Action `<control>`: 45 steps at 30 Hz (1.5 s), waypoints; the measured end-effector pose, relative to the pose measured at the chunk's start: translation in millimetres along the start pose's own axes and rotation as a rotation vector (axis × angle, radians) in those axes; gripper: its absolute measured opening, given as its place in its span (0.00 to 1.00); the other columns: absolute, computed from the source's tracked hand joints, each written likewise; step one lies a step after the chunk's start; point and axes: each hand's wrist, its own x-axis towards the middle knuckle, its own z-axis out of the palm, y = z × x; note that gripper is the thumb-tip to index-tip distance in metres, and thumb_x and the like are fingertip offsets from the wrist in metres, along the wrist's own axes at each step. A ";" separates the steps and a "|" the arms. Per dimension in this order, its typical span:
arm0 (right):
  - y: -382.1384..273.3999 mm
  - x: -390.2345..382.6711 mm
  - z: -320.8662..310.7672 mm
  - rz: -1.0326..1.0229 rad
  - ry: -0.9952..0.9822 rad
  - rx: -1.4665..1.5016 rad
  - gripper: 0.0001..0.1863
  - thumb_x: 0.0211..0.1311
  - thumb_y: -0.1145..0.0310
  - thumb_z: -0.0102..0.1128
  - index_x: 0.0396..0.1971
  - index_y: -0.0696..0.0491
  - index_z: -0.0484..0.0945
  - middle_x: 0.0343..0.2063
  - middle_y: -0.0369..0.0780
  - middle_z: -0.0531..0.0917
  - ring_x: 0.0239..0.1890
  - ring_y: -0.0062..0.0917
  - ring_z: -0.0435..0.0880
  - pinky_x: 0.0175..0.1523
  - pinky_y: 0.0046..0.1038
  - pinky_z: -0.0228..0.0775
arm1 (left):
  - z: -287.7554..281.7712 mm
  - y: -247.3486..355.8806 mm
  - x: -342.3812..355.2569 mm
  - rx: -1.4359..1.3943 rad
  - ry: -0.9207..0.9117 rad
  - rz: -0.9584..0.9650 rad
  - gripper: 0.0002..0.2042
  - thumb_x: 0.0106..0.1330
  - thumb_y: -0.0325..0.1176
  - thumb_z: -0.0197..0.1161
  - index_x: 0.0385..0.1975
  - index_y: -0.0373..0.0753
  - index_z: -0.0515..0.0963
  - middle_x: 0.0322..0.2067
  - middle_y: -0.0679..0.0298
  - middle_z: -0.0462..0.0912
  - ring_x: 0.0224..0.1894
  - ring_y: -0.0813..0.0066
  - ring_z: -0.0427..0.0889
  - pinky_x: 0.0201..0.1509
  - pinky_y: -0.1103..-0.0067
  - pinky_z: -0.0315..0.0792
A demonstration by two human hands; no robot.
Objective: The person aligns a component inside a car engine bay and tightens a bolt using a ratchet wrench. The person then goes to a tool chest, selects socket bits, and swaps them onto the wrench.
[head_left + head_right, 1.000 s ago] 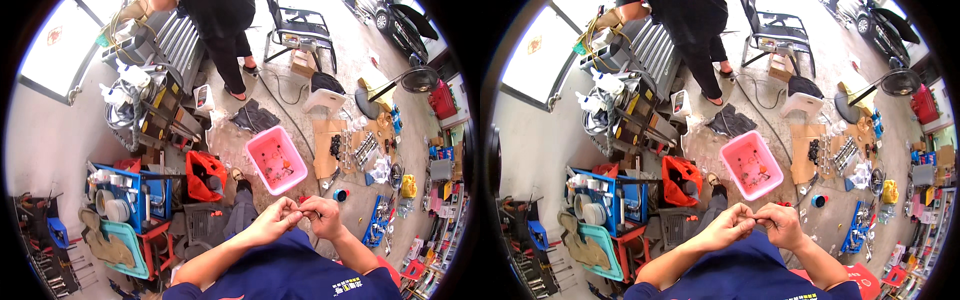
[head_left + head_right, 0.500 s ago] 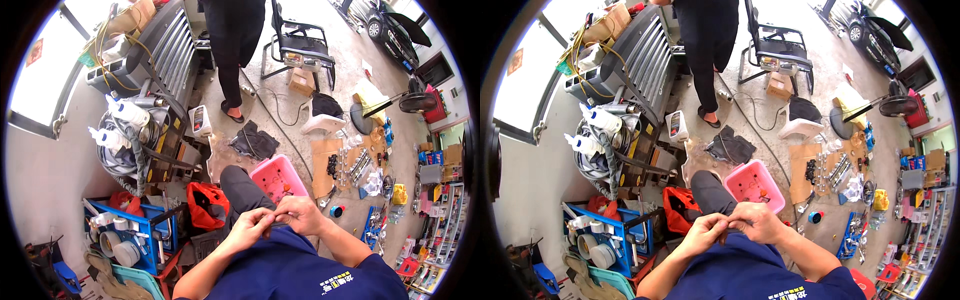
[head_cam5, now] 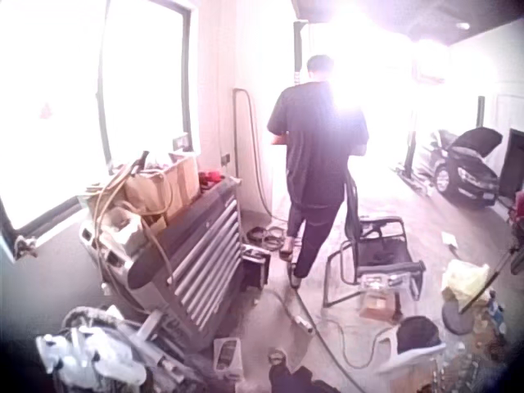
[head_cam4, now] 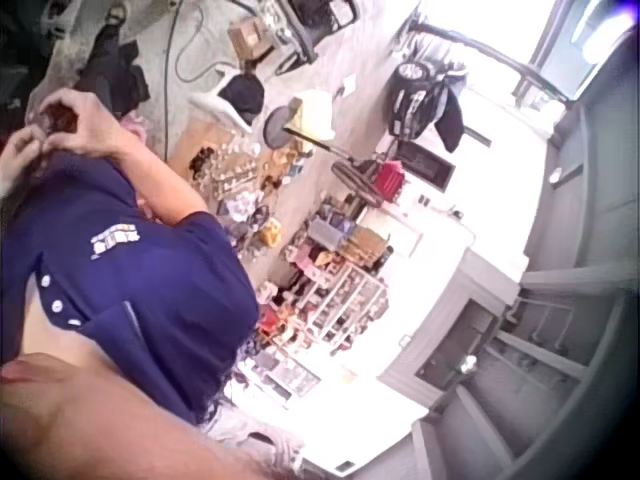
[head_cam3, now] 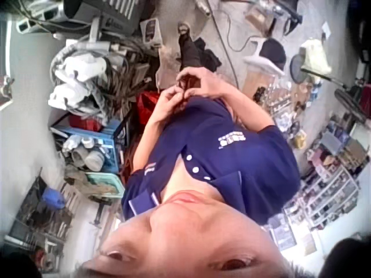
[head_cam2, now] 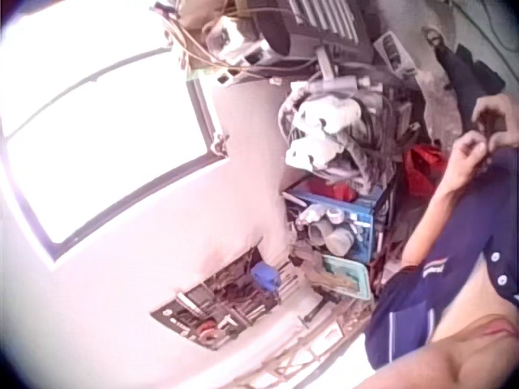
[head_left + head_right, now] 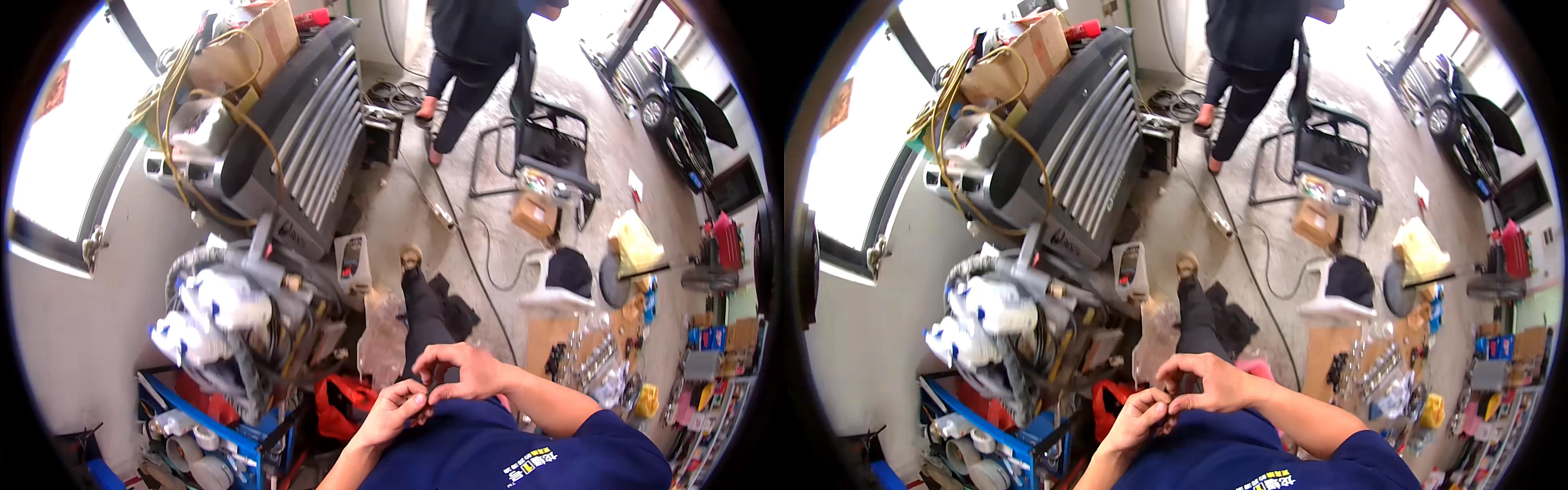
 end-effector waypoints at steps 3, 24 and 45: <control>57.1 126.4 -117.9 0.068 0.041 0.420 0.19 0.64 0.68 0.60 0.53 0.53 0.69 0.41 0.36 0.77 0.40 0.19 0.77 0.41 0.22 0.73 | -26.1 54.8 94.1 -0.030 -0.026 0.132 0.09 0.73 0.36 0.54 0.35 0.36 0.73 0.28 0.63 0.77 0.27 0.79 0.74 0.31 0.84 0.68; 118.7 504.0 -369.8 0.513 0.346 0.764 0.30 0.70 0.36 0.36 0.43 0.50 0.73 0.33 0.36 0.80 0.31 0.24 0.76 0.37 0.28 0.68 | -14.1 332.4 363.4 -0.301 0.493 0.684 0.11 0.71 0.42 0.56 0.41 0.40 0.71 0.22 0.68 0.68 0.21 0.77 0.66 0.27 0.80 0.61; 27.3 457.0 -596.9 -0.114 0.151 -0.890 0.08 0.59 0.69 0.58 0.35 0.57 0.79 0.31 0.48 0.82 0.36 0.44 0.82 0.42 0.39 0.74 | -74.9 307.3 523.2 -0.544 0.847 0.620 0.07 0.74 0.38 0.51 0.38 0.43 0.71 0.23 0.70 0.71 0.23 0.81 0.67 0.27 0.82 0.63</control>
